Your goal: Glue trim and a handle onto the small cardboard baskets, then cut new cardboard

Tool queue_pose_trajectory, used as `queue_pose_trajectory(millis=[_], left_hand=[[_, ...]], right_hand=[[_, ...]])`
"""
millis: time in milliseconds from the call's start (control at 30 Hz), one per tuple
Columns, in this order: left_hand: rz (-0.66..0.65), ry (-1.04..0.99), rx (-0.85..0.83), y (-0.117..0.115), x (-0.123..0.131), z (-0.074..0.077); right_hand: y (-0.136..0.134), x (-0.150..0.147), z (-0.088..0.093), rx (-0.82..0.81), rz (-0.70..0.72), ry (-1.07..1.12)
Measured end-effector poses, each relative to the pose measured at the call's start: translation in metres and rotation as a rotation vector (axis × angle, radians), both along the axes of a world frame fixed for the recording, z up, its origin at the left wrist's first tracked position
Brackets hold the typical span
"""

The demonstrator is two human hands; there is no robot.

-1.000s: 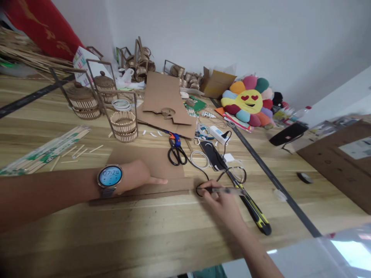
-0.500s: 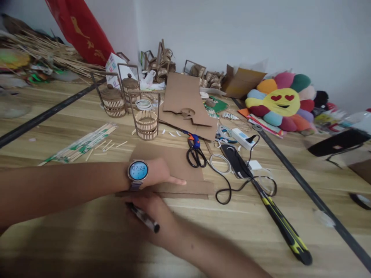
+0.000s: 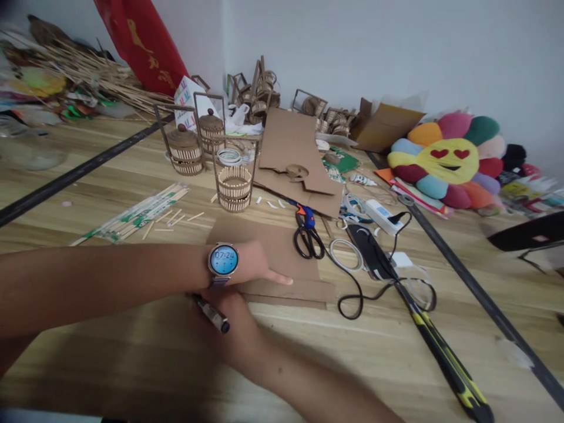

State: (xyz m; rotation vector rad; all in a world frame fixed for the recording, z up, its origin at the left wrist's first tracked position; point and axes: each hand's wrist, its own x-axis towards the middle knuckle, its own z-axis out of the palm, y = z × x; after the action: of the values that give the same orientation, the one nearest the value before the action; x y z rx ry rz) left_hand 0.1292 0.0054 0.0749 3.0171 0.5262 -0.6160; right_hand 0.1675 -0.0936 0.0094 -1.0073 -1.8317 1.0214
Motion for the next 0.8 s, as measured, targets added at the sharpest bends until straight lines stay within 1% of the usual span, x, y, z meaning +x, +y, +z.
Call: queue_pose_trajectory(millis=[167, 267, 467, 633, 700, 800], left_hand=[[-0.013, -0.017, -0.011, 0.001, 0.0, 0.001], [-0.023, -0.014, -0.007, 0.001, 0.0, 0.002], [-0.039, 0.059, 0.002, -0.001, -0.001, 0.01], [-0.052, 0.097, -0.028, -0.001, 0.0, 0.016], [-0.061, 0.096, -0.028, -0.001, 0.001, 0.018], [-0.082, 0.113, -0.041, -0.001, 0.001, 0.022]], right_hand=[[0.002, -0.002, 0.004, 0.005, 0.015, -0.043], [0.004, -0.003, 0.003, 0.024, 0.01, -0.038], [0.004, 0.003, 0.001, 0.053, -0.03, -0.032], [-0.003, 0.024, 0.0, 0.118, -0.152, -0.049], [-0.008, 0.037, 0.0, 0.14, -0.206, -0.06], [-0.018, 0.064, 0.004, 0.138, -0.262, -0.146]])
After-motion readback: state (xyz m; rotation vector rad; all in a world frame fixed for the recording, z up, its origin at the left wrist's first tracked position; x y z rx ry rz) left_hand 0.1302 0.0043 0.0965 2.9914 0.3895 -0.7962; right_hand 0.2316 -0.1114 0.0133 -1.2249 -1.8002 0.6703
